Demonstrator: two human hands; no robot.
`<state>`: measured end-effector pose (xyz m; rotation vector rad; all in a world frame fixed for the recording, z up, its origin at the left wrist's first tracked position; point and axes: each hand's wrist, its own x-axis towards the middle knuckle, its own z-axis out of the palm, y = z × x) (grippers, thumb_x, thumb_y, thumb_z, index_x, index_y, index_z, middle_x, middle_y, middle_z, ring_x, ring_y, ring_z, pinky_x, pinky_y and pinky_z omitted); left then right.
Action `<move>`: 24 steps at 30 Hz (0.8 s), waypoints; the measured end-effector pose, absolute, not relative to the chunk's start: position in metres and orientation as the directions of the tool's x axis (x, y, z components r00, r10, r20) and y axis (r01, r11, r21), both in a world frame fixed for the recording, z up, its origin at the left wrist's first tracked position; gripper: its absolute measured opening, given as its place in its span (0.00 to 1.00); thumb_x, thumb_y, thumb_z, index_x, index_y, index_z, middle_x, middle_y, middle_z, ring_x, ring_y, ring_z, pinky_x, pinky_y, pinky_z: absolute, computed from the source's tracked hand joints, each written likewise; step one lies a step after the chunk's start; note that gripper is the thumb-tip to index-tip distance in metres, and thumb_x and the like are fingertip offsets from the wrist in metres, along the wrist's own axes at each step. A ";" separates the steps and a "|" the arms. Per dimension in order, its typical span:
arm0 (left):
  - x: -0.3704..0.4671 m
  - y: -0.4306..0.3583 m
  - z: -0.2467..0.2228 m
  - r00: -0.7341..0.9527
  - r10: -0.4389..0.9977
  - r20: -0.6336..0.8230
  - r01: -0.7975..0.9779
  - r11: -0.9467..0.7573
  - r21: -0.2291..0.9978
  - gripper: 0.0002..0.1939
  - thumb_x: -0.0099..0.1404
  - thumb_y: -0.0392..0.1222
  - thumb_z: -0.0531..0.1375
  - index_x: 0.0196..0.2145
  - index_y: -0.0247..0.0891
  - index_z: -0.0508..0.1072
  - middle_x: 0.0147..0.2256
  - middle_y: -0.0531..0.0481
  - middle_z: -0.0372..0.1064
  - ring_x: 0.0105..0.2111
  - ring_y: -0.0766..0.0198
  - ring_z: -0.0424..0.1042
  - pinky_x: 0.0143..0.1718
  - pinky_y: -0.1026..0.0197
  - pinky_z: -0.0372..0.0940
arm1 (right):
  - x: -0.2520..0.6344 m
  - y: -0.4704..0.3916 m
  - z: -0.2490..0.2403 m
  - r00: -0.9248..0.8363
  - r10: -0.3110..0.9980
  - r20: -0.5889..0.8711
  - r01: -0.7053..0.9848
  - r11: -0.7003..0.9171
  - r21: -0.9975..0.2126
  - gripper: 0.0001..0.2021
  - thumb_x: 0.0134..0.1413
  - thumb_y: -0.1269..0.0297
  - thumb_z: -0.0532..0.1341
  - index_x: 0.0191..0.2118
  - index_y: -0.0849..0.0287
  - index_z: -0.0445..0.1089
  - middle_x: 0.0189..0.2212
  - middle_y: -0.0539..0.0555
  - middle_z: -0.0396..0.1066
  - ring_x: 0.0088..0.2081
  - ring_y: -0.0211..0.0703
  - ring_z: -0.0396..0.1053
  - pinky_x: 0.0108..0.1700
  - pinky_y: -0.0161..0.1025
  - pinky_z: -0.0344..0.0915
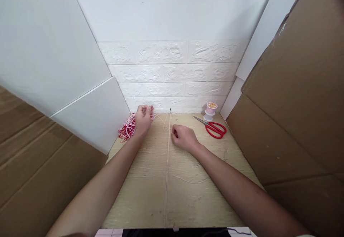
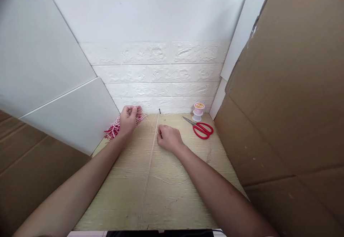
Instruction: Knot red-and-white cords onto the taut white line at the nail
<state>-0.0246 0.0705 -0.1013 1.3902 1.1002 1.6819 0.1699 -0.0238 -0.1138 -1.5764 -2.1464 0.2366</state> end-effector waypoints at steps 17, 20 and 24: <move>-0.040 0.074 -0.085 -0.389 0.712 0.585 0.324 -0.488 0.810 0.07 0.69 0.42 0.57 0.39 0.36 0.66 0.46 0.43 0.70 0.51 0.62 0.70 0.55 0.59 0.61 | 0.169 -0.025 -0.113 -0.213 0.940 0.266 0.866 0.307 -0.393 0.05 0.58 0.63 0.55 0.35 0.56 0.66 0.34 0.48 0.73 0.33 0.39 0.67 0.31 0.39 0.46; -0.039 0.073 -0.065 -0.424 0.756 0.499 0.266 -0.423 0.866 0.07 0.62 0.42 0.61 0.33 0.34 0.70 0.38 0.46 0.69 0.42 0.63 0.70 0.50 0.59 0.65 | 0.169 -0.024 -0.113 -0.215 0.941 0.262 0.866 0.307 -0.394 0.05 0.58 0.63 0.55 0.35 0.56 0.66 0.34 0.49 0.73 0.33 0.39 0.67 0.31 0.39 0.45; -0.055 0.060 -0.026 -0.104 0.967 0.231 -0.329 -0.252 0.910 0.07 0.54 0.41 0.62 0.29 0.35 0.69 0.35 0.46 0.69 0.36 0.62 0.72 0.39 0.59 0.69 | 0.169 -0.024 -0.113 -0.216 0.943 0.254 0.868 0.304 -0.393 0.05 0.58 0.62 0.55 0.35 0.56 0.66 0.35 0.49 0.73 0.34 0.40 0.67 0.31 0.39 0.45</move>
